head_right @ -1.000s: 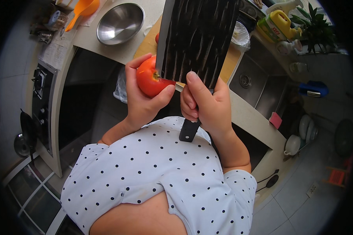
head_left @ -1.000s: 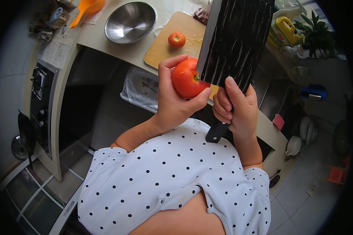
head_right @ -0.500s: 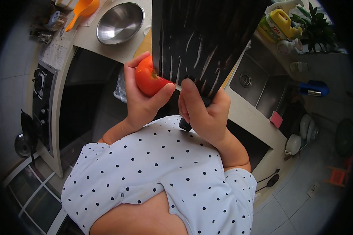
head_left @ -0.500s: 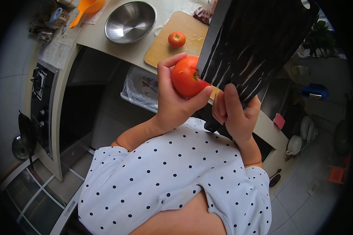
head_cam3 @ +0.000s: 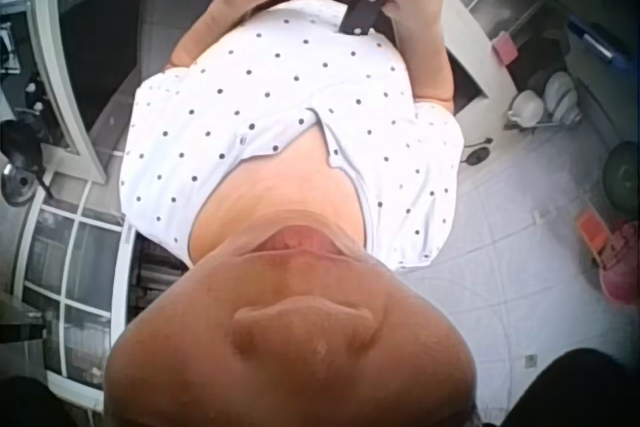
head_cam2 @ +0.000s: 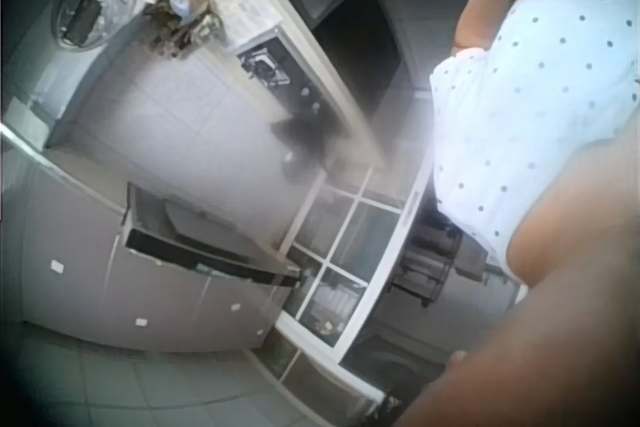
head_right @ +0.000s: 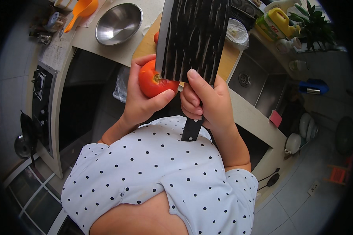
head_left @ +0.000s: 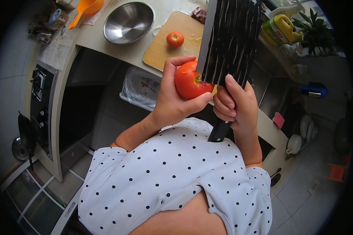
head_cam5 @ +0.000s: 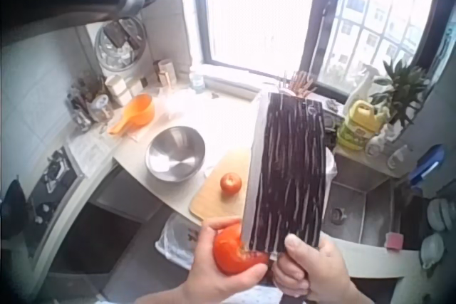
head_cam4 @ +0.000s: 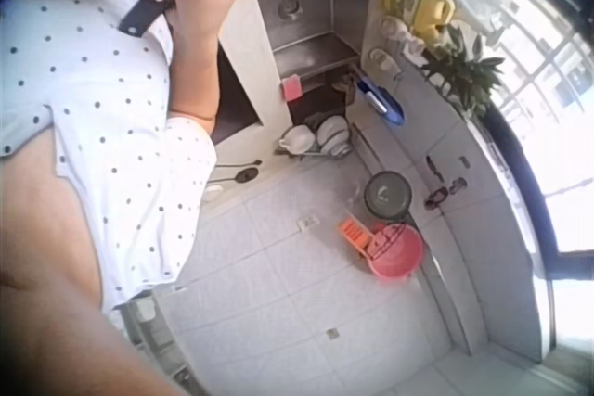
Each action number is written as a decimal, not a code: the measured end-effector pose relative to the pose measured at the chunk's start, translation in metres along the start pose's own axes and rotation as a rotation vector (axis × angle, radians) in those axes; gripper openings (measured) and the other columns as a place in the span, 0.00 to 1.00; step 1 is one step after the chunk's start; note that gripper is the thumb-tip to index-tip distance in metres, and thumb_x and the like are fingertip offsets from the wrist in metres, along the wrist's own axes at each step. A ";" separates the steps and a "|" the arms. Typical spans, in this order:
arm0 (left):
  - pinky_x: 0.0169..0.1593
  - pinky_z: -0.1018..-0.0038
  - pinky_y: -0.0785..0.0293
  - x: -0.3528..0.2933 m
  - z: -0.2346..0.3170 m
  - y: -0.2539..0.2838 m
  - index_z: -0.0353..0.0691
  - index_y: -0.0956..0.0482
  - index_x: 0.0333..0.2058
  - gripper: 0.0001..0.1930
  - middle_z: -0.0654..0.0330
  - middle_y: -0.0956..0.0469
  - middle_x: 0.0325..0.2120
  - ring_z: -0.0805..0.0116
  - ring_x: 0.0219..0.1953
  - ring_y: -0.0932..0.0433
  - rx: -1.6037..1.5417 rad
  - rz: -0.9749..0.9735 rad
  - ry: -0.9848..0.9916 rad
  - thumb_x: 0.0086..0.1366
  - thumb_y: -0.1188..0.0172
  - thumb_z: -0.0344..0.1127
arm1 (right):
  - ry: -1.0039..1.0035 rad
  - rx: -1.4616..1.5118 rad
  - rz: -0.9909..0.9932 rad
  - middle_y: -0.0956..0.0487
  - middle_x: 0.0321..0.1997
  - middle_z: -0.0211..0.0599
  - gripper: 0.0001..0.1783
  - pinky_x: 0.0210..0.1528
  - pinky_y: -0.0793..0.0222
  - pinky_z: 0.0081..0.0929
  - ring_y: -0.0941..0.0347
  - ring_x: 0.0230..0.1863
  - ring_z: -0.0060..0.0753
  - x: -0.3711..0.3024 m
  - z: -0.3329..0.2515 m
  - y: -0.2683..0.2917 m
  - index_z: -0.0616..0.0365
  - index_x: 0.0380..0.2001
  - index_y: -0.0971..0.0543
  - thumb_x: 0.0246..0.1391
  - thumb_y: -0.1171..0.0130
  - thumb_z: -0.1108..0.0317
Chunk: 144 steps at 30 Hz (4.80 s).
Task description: The person uses a cleaver to remove the core from a tomato and then slices it into small pieces on a wooden cutting board. The chopped tomato pieces are transferred into a metal bowl. The person repeats the process with a second tomato.
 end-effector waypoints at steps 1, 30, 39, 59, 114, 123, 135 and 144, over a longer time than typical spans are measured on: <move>0.46 0.76 0.28 0.001 -0.002 0.000 0.36 0.45 0.53 0.35 0.55 0.36 0.44 0.73 0.44 0.30 0.002 -0.015 0.001 0.49 0.33 0.29 | -0.034 0.050 -0.007 0.40 0.11 0.24 0.14 0.09 0.52 0.13 0.47 0.09 0.12 0.001 0.003 0.001 0.56 0.22 0.37 0.63 0.56 0.65; 0.48 0.75 0.30 0.008 0.000 0.006 0.37 0.43 0.51 0.34 0.55 0.35 0.44 0.71 0.44 0.31 0.112 0.021 -0.061 0.48 0.33 0.29 | -0.168 0.135 -0.016 0.41 0.12 0.22 0.15 0.09 0.54 0.12 0.49 0.09 0.11 0.001 0.011 0.006 0.54 0.22 0.38 0.63 0.57 0.64; 0.47 0.75 0.29 0.007 0.009 0.006 0.37 0.43 0.51 0.34 0.55 0.35 0.43 0.71 0.44 0.31 0.189 0.093 -0.165 0.48 0.34 0.28 | -0.273 0.310 -0.021 0.42 0.12 0.21 0.14 0.09 0.55 0.11 0.51 0.10 0.10 0.004 0.019 0.006 0.54 0.22 0.38 0.64 0.57 0.64; 0.48 0.71 0.29 0.014 0.015 0.010 0.37 0.42 0.51 0.35 0.54 0.36 0.45 0.65 0.47 0.30 0.481 0.185 -0.391 0.45 0.32 0.26 | -0.255 0.384 0.035 0.41 0.13 0.21 0.10 0.09 0.54 0.10 0.49 0.11 0.09 0.005 0.019 0.010 0.56 0.27 0.35 0.63 0.57 0.65; 0.25 0.84 0.36 -0.044 -0.053 0.064 0.42 0.35 0.46 0.23 0.61 0.30 0.32 0.78 0.24 0.32 -0.290 0.025 0.464 0.65 0.54 0.55 | 0.248 -1.259 -0.267 0.25 0.22 0.39 0.06 0.30 0.30 0.21 0.27 0.24 0.27 0.053 0.022 -0.061 0.65 0.26 0.27 0.45 0.41 0.75; 0.20 0.84 0.38 -0.077 -0.049 0.099 0.40 0.32 0.43 0.22 0.58 0.26 0.28 0.76 0.20 0.32 -0.540 0.146 0.366 0.66 0.58 0.55 | -0.162 -0.655 -0.327 0.23 0.27 0.27 0.06 0.33 0.31 0.14 0.28 0.29 0.15 0.085 0.068 -0.051 0.65 0.32 0.23 0.53 0.43 0.74; 0.20 0.84 0.38 -0.114 -0.071 0.167 0.37 0.29 0.43 0.26 0.54 0.22 0.31 0.76 0.17 0.33 -0.384 0.428 0.366 0.66 0.58 0.57 | 0.299 -1.432 -0.507 0.22 0.35 0.45 0.11 0.42 0.29 0.34 0.25 0.38 0.48 0.134 0.205 -0.018 0.63 0.36 0.22 0.47 0.47 0.79; 0.18 0.87 0.42 -0.112 -0.059 0.171 0.42 0.32 0.44 0.20 0.61 0.27 0.26 0.78 0.18 0.32 -0.213 0.504 0.339 0.67 0.58 0.53 | 0.369 -1.077 -0.448 0.24 0.30 0.43 0.08 0.36 0.27 0.30 0.24 0.33 0.41 0.099 0.126 -0.104 0.62 0.33 0.23 0.46 0.41 0.75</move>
Point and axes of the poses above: each hand's wrist, its own x-axis towards the middle knuckle, its own y-axis out of the back of the hand, z = x × y, the point moved 9 cm from there along x, towards the middle knuckle
